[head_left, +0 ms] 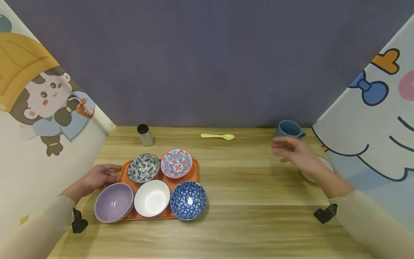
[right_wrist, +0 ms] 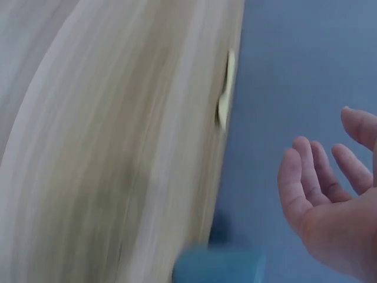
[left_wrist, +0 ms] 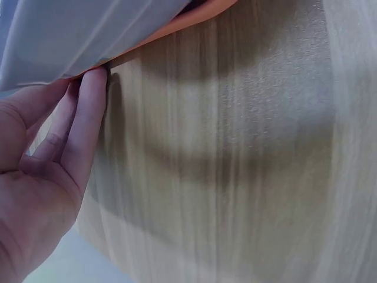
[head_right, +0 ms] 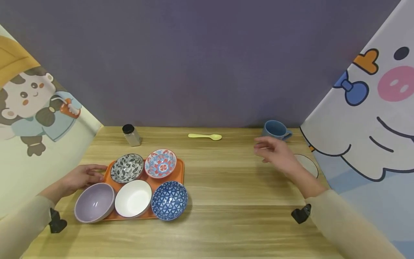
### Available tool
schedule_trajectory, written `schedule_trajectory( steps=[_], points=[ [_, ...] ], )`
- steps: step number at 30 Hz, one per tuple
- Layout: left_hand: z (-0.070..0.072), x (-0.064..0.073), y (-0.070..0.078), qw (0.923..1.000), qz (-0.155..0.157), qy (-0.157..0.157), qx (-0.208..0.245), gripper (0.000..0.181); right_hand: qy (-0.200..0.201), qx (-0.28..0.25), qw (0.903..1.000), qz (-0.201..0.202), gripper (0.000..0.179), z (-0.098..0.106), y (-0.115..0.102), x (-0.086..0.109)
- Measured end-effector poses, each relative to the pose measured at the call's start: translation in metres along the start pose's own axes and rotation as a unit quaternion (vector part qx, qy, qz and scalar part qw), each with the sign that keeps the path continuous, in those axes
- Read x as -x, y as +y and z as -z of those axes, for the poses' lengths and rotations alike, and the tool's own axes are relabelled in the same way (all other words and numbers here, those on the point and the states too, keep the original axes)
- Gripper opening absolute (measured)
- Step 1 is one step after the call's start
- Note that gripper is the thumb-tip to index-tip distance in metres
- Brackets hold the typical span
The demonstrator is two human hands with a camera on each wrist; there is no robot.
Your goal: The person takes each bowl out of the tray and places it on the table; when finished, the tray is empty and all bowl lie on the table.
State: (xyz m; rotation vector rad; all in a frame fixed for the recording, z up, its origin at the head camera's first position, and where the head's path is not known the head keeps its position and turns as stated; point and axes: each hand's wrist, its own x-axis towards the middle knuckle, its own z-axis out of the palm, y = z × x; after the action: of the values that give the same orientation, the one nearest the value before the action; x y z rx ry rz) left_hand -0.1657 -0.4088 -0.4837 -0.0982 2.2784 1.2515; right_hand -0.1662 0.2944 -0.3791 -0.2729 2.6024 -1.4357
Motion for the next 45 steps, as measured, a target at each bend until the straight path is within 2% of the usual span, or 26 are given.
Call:
schedule_trajectory(
  steps=[4, 11, 21, 25, 32, 40, 45],
  points=[
    [-0.002, 0.001, -0.003, 0.9999, 0.003, 0.006, 0.012, 0.063, -0.053, -0.043, 0.9977, 0.007, 0.05, -0.044, -0.016, -0.026],
    [-0.008, 0.005, -0.002, 0.9995, -0.025, 0.011, 0.014, 0.064, -0.124, -0.074, 0.9894, 0.021, 0.048, -0.111, -0.04, -0.061],
    [-0.014, 0.007, -0.001, 0.9984, -0.039, 0.041, -0.004, 0.058, -0.173, -0.117, 0.9777, -0.023, 0.052, -0.181, -0.038, -0.095],
    [-0.014, 0.007, -0.002, 0.9984, -0.04, 0.04, -0.007, 0.058, -0.187, -0.138, 0.9716, -0.044, 0.057, -0.201, -0.036, -0.104],
    [-0.013, 0.008, -0.002, 0.9981, -0.035, 0.047, -0.022, 0.056, -0.185, -0.184, 0.9624, -0.076, 0.067, -0.227, -0.039, -0.114],
    [-0.012, 0.008, -0.004, 0.9978, -0.041, 0.048, -0.018, 0.057, -0.188, -0.241, 0.9449, -0.117, 0.073, -0.243, -0.041, -0.118],
    [-0.012, 0.006, -0.004, 0.9974, -0.043, 0.053, -0.021, 0.057, -0.187, -0.256, 0.9401, -0.125, 0.075, -0.25, -0.042, -0.12]
  ],
)
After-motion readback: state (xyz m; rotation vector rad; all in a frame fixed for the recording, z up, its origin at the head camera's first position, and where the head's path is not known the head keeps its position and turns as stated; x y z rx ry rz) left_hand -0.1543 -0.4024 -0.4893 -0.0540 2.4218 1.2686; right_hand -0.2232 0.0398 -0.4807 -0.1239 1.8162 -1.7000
